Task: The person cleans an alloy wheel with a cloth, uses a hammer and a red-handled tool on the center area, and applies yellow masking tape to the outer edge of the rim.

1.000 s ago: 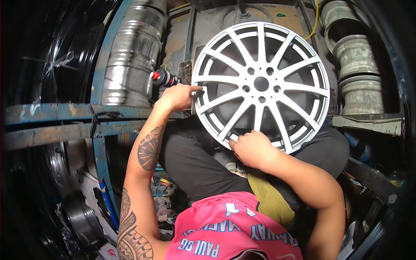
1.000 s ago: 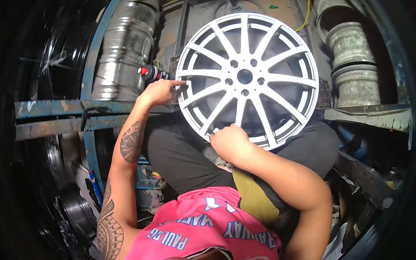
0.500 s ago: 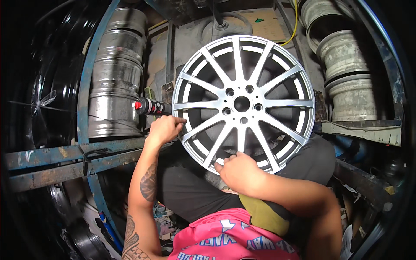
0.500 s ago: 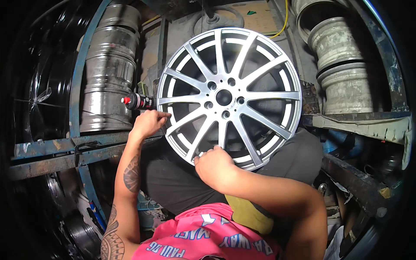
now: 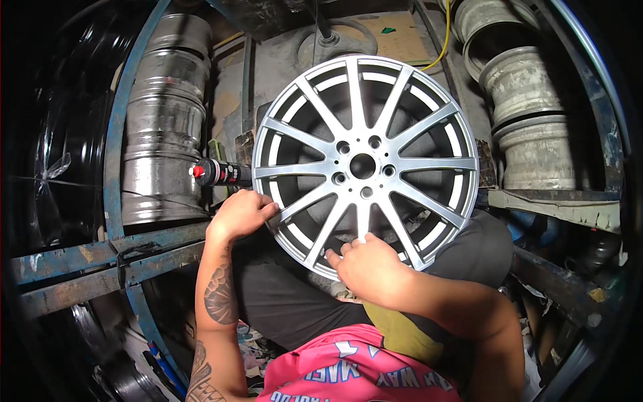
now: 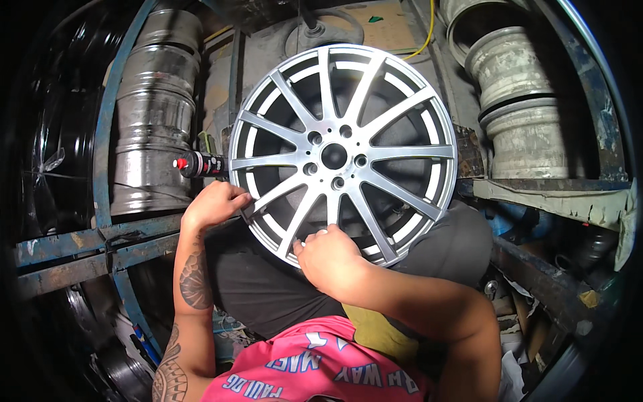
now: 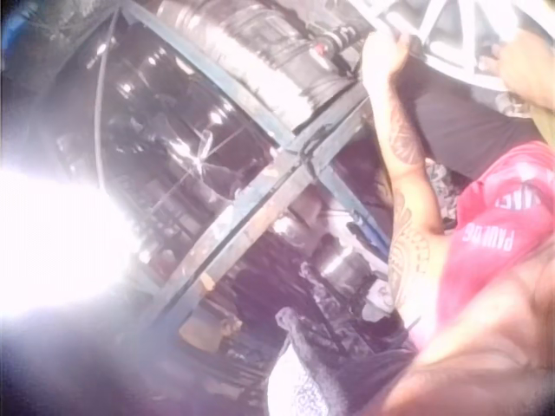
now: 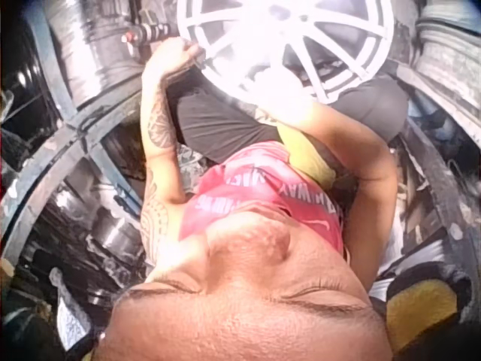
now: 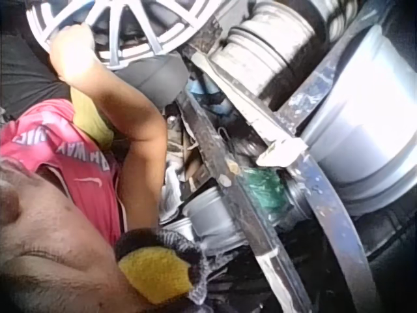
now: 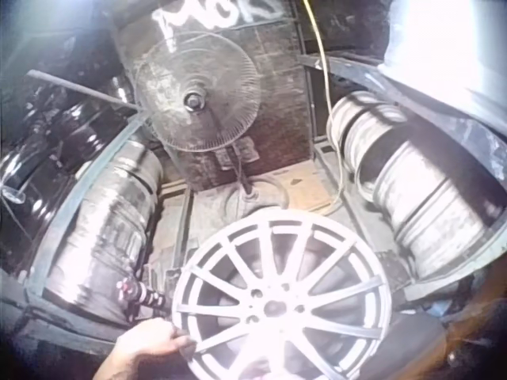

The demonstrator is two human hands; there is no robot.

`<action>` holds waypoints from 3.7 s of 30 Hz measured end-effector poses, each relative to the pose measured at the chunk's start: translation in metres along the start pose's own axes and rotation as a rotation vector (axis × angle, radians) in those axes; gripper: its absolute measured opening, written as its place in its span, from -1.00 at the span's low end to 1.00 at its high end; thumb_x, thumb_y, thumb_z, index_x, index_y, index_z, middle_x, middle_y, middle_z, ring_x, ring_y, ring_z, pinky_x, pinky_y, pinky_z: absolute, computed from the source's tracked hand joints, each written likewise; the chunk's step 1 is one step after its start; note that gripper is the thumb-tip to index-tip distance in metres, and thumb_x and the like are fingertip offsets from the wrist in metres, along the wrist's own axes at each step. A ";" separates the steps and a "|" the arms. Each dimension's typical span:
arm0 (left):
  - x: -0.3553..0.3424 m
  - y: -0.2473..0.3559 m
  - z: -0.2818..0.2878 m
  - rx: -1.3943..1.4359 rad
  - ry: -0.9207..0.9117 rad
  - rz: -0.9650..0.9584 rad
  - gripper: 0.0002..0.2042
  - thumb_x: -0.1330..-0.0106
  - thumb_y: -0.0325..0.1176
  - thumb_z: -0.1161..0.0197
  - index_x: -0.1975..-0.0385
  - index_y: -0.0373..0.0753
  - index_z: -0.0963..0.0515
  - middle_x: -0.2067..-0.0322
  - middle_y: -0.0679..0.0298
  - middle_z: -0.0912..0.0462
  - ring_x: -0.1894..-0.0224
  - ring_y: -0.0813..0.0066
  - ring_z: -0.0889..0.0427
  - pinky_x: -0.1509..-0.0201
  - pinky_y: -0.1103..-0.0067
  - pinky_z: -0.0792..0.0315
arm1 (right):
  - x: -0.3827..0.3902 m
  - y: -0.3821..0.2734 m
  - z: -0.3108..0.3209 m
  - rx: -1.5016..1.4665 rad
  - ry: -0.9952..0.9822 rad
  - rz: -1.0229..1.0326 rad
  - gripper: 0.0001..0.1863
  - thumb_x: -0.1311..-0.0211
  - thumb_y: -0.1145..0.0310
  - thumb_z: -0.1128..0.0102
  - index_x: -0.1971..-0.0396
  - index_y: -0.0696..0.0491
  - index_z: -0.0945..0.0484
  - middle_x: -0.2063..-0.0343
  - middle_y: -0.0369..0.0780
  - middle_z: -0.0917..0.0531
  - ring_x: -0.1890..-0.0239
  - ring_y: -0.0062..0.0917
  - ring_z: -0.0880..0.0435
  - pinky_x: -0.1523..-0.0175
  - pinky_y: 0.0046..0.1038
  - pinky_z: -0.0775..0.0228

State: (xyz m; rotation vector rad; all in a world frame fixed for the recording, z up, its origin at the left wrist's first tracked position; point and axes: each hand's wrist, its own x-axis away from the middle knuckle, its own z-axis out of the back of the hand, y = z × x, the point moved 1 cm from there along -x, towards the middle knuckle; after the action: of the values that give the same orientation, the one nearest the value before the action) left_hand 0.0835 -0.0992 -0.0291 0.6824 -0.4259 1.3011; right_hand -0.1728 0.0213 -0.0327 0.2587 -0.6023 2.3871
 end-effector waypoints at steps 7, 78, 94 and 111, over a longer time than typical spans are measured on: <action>-0.003 0.020 -0.002 0.224 -0.076 -0.182 -0.50 -0.37 -0.07 -0.24 -0.09 -0.40 -0.59 0.11 -0.10 -0.73 0.00 0.01 -0.71 -0.16 0.34 -0.52 | 0.001 0.001 -0.007 -0.038 -0.008 0.010 -0.36 -0.21 0.09 -0.30 -0.25 0.10 -0.48 0.18 -0.19 -0.70 0.11 -0.39 -0.71 -0.02 -0.35 -0.44; -0.044 0.054 0.021 -0.250 0.282 0.121 -0.51 -0.41 0.07 -0.13 0.16 -0.30 -0.69 0.12 -0.02 -0.71 0.02 -0.08 -0.67 -0.09 0.16 -0.52 | -0.002 0.006 -0.001 -0.097 -0.010 -0.086 -0.65 -0.29 0.31 -0.15 -0.04 0.08 -0.58 0.29 -0.21 -0.72 0.21 -0.39 -0.74 0.07 -0.36 -0.43; -0.060 0.060 0.009 0.087 0.646 -0.083 -0.75 -0.33 -0.28 -0.24 0.08 -0.26 -0.57 0.40 0.09 -0.63 0.38 0.13 -0.64 0.23 0.29 -0.49 | -0.021 0.011 -0.001 -0.114 0.035 -0.133 -0.82 -0.27 0.31 -0.19 0.21 -0.01 -0.71 0.31 -0.30 -0.77 0.22 -0.46 -0.75 0.08 -0.33 -0.41; -0.178 0.084 0.100 -0.408 0.355 -0.171 -0.51 -0.24 -0.39 -0.07 -0.17 0.19 -0.60 0.09 0.07 -0.74 0.00 -0.03 -0.69 -0.10 0.21 -0.55 | -0.065 0.030 0.012 -0.110 -0.066 -0.216 -0.71 -0.28 0.32 -0.28 0.03 -0.01 -0.73 0.02 -0.22 -0.75 -0.04 -0.32 -0.72 -0.17 -0.03 -0.41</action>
State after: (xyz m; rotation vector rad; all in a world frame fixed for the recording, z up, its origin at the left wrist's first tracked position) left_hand -0.0302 -0.2865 -0.0514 0.1365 -0.3203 1.0993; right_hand -0.1416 -0.0405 -0.0543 0.3383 -0.6977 2.1374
